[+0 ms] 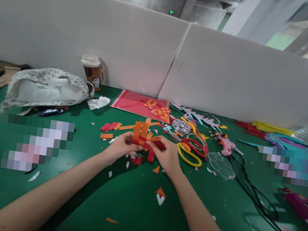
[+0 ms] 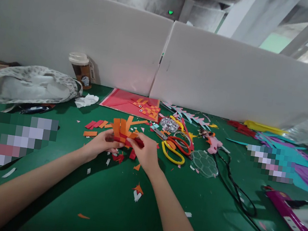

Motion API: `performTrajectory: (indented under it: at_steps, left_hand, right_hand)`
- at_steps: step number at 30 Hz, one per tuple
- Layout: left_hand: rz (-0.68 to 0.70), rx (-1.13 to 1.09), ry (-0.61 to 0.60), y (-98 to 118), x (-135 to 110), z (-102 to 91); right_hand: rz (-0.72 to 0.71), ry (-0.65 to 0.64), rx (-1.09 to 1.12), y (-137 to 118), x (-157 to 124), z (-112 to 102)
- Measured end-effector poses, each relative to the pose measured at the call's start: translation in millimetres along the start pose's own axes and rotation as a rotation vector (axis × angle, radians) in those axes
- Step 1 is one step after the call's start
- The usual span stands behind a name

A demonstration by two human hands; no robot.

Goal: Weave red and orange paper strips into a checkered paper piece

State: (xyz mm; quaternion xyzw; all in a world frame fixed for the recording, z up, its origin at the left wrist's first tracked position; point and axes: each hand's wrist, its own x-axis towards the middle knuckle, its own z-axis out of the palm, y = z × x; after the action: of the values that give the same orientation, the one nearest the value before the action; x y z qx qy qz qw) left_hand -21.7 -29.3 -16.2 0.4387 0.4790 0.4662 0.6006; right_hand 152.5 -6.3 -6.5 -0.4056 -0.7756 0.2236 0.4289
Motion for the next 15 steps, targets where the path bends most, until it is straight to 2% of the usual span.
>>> performTrajectory:
  at_steps: [2, 4, 8, 15]
  left_hand:
    - [-0.022, -0.041, -0.032, 1.9, -1.4, 0.7]
    - [-0.033, -0.070, -0.046, 1.7, -1.8, 1.2]
    - [0.050, -0.140, -0.013, -2.8, 0.6, -0.3]
    - [0.083, -0.168, -0.026, -6.4, 5.2, -3.1]
  right_hand:
    - [-0.091, 0.011, -0.075, -1.2, -1.7, -0.6]
    - [-0.157, -0.042, -0.092, -2.1, -3.3, -0.7]
    - [-0.206, -0.104, -0.104, -3.7, -4.7, 0.8]
    - [-0.161, 0.032, -0.101, -7.7, -2.3, 4.3]
